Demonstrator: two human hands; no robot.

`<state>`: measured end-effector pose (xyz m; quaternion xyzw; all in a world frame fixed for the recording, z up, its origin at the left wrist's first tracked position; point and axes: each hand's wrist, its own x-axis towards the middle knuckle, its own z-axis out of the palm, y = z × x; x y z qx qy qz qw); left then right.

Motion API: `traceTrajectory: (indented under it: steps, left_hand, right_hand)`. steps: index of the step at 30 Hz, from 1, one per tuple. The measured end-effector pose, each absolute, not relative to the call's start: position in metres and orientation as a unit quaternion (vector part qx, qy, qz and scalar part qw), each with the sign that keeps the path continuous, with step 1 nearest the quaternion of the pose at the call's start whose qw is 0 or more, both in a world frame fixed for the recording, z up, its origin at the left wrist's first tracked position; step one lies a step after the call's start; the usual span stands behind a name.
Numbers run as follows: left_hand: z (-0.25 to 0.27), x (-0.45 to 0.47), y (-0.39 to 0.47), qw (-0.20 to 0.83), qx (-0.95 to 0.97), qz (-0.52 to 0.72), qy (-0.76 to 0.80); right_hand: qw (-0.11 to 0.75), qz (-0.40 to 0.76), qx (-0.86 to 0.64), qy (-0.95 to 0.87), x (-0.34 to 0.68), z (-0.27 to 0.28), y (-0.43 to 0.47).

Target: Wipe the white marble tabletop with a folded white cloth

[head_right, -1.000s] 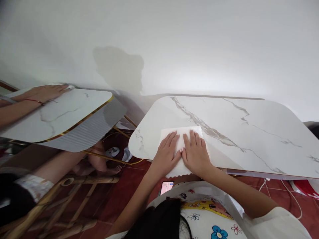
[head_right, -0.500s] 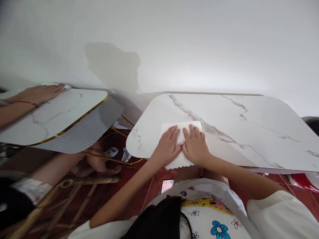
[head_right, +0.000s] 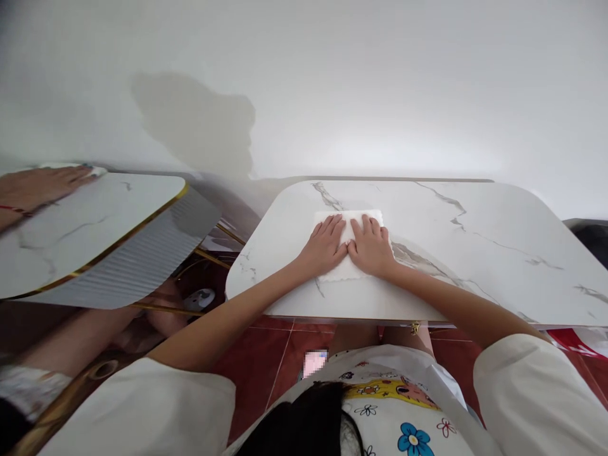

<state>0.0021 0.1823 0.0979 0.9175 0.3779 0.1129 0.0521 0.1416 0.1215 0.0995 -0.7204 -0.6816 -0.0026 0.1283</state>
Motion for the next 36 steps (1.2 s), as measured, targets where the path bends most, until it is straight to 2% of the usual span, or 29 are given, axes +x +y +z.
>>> traceTrajectory:
  steps: [19, 36]
  left_hand:
    - [0.099, 0.055, 0.27, 0.06, 0.911, 0.127, 0.387]
    - [0.095, 0.086, 0.317, 0.053, 0.902, 0.176, 0.392]
  right_hand:
    - [0.134, -0.008, -0.72, -0.68, 0.196, 0.098, 0.216]
    - [0.125, -0.04, -0.71, -0.691, 0.226, 0.095, 0.266]
